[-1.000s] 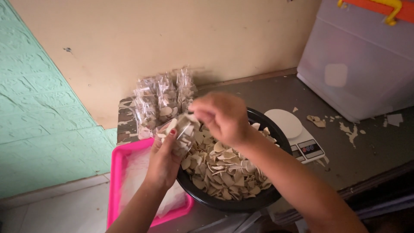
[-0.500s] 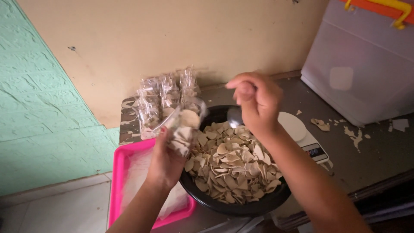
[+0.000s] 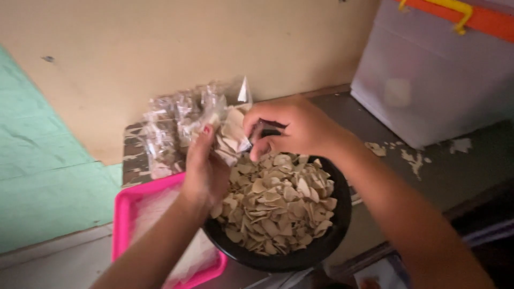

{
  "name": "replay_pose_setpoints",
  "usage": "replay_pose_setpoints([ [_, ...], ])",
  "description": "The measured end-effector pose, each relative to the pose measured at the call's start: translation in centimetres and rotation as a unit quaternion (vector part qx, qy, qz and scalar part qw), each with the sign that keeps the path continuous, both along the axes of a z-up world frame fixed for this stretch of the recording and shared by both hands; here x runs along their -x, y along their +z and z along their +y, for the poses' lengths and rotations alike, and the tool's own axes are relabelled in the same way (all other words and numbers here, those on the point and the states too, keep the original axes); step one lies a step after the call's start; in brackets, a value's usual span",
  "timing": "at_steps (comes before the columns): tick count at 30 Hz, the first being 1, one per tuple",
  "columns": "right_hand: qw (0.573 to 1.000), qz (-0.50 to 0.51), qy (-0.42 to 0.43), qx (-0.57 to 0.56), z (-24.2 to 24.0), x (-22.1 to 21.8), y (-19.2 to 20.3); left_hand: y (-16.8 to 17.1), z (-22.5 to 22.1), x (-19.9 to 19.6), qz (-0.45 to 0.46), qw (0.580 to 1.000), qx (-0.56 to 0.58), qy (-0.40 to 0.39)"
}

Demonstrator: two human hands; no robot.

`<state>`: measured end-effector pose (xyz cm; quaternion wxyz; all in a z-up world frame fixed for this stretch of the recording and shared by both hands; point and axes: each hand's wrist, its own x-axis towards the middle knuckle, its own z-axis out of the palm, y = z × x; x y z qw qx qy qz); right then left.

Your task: The person transfers crackers from a large bowl into small plastic bags using a spoon, weighs each bag on a scale, and places them in a group.

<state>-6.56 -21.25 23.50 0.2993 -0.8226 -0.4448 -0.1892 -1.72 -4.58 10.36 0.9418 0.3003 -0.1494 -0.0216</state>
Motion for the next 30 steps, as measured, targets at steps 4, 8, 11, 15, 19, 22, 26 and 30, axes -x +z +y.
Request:
replay_pose_setpoints([
  [4, 0.994, -0.056, -0.054, 0.071, -1.7, 0.0, 0.7, 1.4, -0.6, -0.9, -0.038, 0.999, 0.001, -0.013],
  [8, 0.982, -0.035, -0.137, 0.127, -3.7, -0.9, 0.9, 4.6, 0.6, -0.2, -0.051, 0.897, -0.439, 0.007],
  [11, 0.957, -0.011, -0.204, 0.207, -3.6, -0.7, 1.2, 1.7, 1.6, -3.9, -0.153, 0.7, -0.694, 0.066],
  [15, 0.915, 0.008, -0.277, 0.294, -3.1, -1.4, 0.3, -0.3, 2.6, -5.5, -0.197, 0.596, -0.767, 0.13],
  [19, 0.91, 0.039, -0.28, 0.303, -3.1, -1.6, -0.1, -3.2, 3.8, -6.2, -0.112, 0.642, -0.753, 0.089],
  [22, 0.911, 0.045, -0.295, 0.286, -3.4, -1.1, -0.5, -5.5, 5.0, -5.2, -0.111, 0.561, -0.817, 0.071],
  [26, 0.921, 0.026, -0.319, 0.222, -6.5, -0.9, -0.9, -5.7, 6.9, -3.1, -0.038, 0.653, -0.755, 0.054],
  [30, 0.919, 0.027, -0.359, 0.162, -10.2, 0.2, 0.2, -5.0, 7.3, -1.8, -0.023, 0.669, -0.74, 0.059],
])
